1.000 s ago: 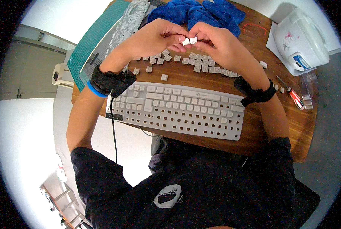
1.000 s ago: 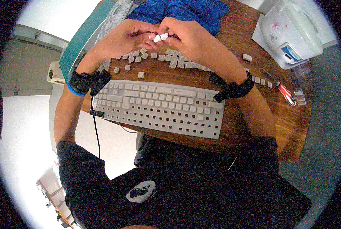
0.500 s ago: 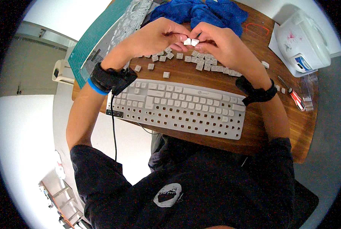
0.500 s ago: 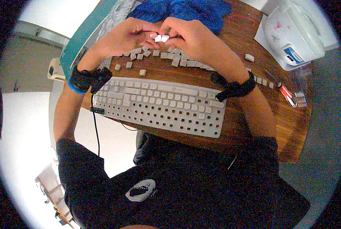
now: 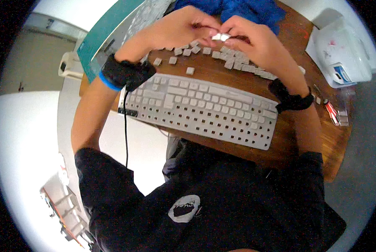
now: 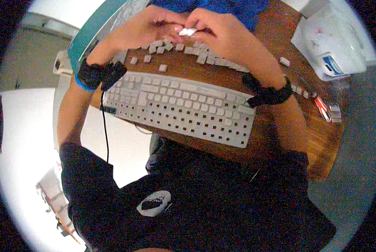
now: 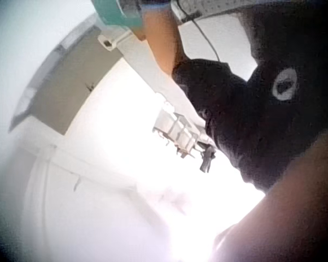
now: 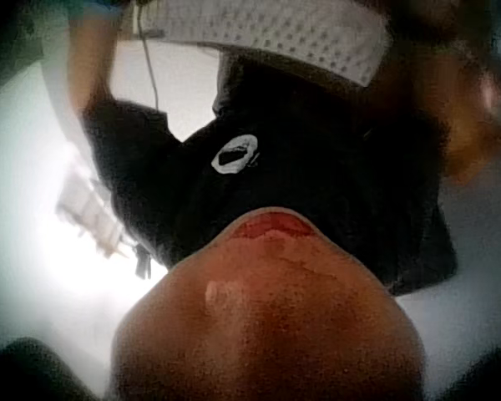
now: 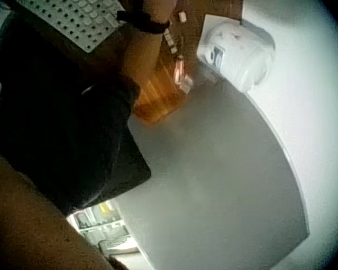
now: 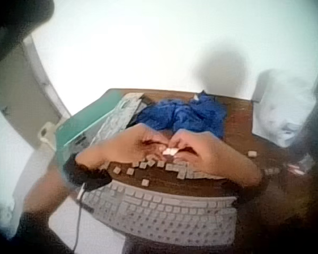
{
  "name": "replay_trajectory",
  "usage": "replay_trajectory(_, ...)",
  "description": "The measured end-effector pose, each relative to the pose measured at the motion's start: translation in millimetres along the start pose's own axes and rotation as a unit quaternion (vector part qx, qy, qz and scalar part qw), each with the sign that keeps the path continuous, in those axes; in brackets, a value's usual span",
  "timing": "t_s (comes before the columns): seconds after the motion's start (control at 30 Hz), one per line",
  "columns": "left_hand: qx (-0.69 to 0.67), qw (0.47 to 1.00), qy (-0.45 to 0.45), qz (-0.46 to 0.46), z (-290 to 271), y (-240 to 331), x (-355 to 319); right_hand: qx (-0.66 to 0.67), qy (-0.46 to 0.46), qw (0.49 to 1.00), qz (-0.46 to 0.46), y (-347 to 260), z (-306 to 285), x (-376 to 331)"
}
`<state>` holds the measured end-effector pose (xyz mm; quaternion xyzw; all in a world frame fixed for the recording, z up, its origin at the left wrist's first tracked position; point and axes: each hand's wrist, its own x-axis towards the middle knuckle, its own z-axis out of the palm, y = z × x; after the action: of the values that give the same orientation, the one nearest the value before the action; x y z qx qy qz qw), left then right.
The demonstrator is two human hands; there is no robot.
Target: The person assembles a white keyboard by placing individual keycaps onto the keyboard base. They pick up keycaps from the table and press them into place one by one, occasionally wiping the keys with a blue cloth.
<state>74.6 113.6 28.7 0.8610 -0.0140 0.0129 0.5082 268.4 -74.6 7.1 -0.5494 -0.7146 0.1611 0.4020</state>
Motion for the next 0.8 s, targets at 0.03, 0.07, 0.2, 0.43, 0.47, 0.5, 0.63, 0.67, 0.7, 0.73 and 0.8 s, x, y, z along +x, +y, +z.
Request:
replay_trajectory(0.03,0.004,1.0,0.016,0.026,5,11,3,0.012,-0.012,0.999,0.028,-1,-2,-1)
replay_trajectory(0.07,0.018,1.0,-0.019,-0.006,-3,27,8,0.024,-0.026,0.998,0.056,-3,-5,-4)
replay_trajectory(0.2,-0.012,1.0,-0.012,0.004,0,27,2,0.017,-0.046,0.994,0.102,-17,-6,-2)
replay_trajectory(0.43,0.01,0.999,0.013,0.05,-4,13,-17,-0.001,-0.052,0.994,0.101,-14,1,-2)
replay_trajectory(0.47,0.012,0.999,0.013,0.032,-4,12,-20,0.004,-0.054,0.994,0.096,-13,2,-2)
replay_trajectory(0.5,0.014,1.0,0.013,0.015,-4,14,-23,-0.008,-0.059,0.993,0.099,-12,1,-2)
replay_trajectory(0.63,0.028,0.999,0.038,-0.012,-1,19,-27,-0.032,-0.057,0.994,0.083,-5,4,-5)
replay_trajectory(0.67,0.032,0.999,0.033,-0.007,-1,19,-26,-0.033,-0.05,0.996,0.072,-2,6,-6)
replay_trajectory(0.7,0.036,0.999,0.029,-0.002,-1,20,-24,-0.031,-0.053,0.996,0.072,1,5,-6)
replay_trajectory(0.73,0.039,0.999,0.024,0.004,-1,22,-22,-0.03,-0.056,0.995,0.072,3,5,-6)
replay_trajectory(0.8,0.089,0.995,0.036,-0.03,-1,36,-17,-0.028,-0.058,0.995,0.072,4,4,-6)
